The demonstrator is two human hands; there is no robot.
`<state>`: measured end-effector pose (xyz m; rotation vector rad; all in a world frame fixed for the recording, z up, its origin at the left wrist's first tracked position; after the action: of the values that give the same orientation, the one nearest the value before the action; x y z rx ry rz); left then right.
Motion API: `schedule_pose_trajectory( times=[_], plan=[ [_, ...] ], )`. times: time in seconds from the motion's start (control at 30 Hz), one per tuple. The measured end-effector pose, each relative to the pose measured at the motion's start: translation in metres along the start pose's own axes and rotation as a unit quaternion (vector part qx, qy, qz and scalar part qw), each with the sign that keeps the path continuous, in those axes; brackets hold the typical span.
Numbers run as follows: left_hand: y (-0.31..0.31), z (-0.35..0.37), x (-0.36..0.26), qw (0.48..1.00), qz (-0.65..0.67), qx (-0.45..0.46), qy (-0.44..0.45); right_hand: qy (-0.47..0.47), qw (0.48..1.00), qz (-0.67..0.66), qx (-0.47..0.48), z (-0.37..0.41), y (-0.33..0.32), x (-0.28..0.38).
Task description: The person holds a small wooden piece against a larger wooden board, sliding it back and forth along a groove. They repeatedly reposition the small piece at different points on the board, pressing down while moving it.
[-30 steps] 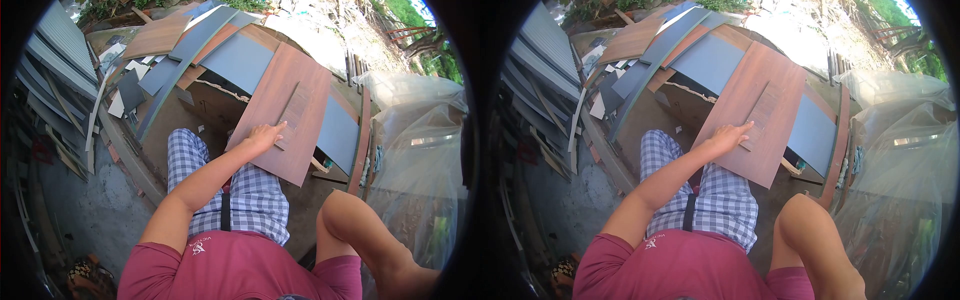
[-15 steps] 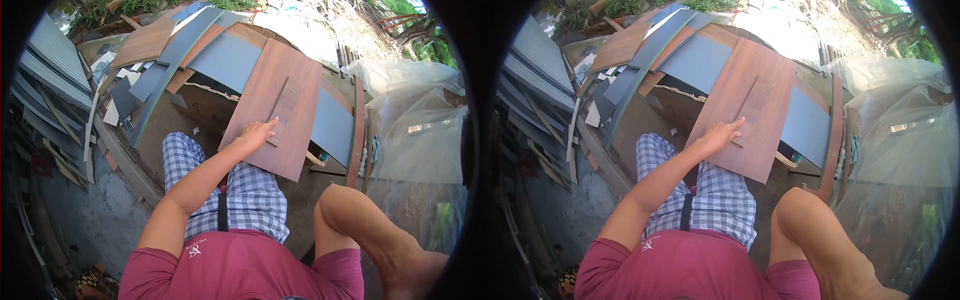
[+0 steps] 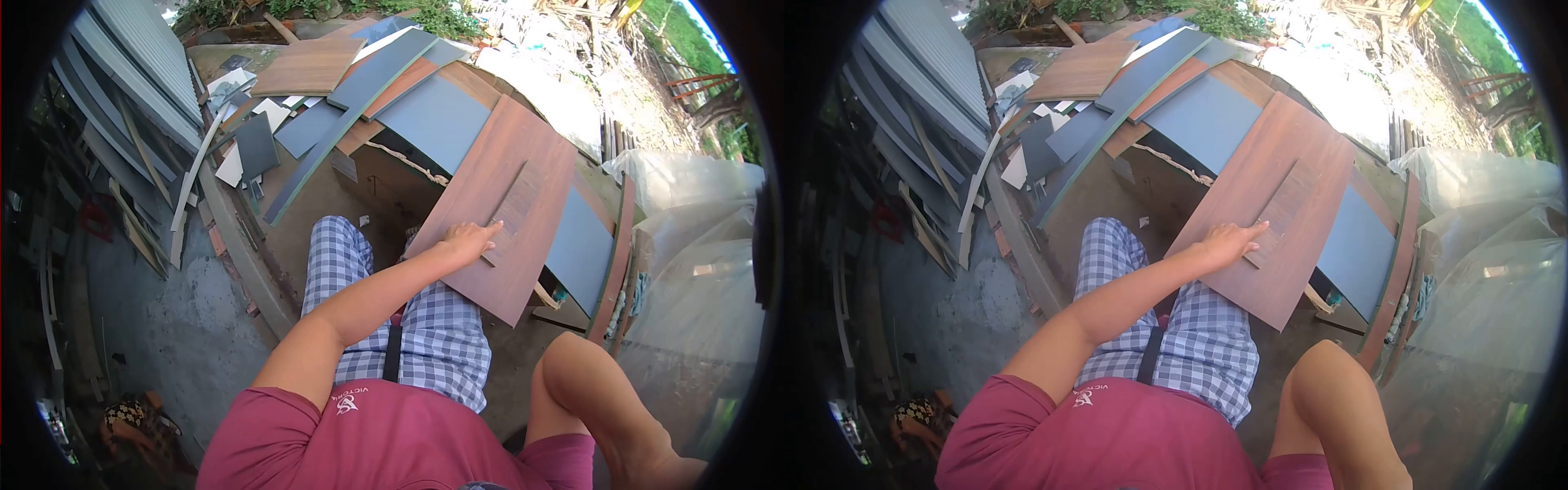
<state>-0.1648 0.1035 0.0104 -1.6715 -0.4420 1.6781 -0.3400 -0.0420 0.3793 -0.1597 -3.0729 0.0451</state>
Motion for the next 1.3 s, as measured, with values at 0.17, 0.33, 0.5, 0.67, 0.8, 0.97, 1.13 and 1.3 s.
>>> schedule_pose_trajectory(
  times=[0.17,0.33,0.5,0.67,0.8,0.97,1.13,1.3],
  plan=[
    [0.001,-0.001,0.005,1.0,0.012,0.004,-0.018,0.021,0.999,-0.036,-0.003,0.012,0.007,-0.008],
    [0.001,-0.002,0.004,0.998,0.025,0.033,-0.036,0.044,0.997,-0.071,-0.003,0.021,0.016,-0.015],
    [0.002,0.002,0.003,0.999,0.036,0.028,-0.026,0.063,0.994,-0.092,-0.001,0.027,0.02,-0.023],
    [0.003,0.0,0.008,0.999,0.033,0.018,-0.015,0.068,0.992,-0.107,0.003,0.033,0.025,-0.026],
    [0.004,0.0,0.005,1.0,0.027,0.016,-0.004,0.072,0.991,-0.114,-0.001,0.035,0.028,-0.028],
    [0.004,0.0,0.005,0.999,0.031,0.008,0.002,0.076,0.99,-0.12,0.0,0.036,0.026,-0.03],
    [0.005,0.0,0.006,1.0,0.026,0.005,0.006,0.078,0.99,-0.118,0.003,0.034,0.025,-0.029],
    [0.009,0.0,0.008,0.999,0.046,0.003,0.003,0.075,0.99,-0.117,0.0,0.032,0.022,-0.028]
  ],
)
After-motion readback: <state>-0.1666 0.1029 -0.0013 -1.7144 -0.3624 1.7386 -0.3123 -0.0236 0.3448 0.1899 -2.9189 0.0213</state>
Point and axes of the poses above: each hand's wrist, its own z-axis away from the middle knuckle, its own y-axis out of the palm, x = y × z, the point moved 4 cm from there along -z, towards the middle knuckle, and after that the axes turned 9 degrees about z, right-handed, at the moved point
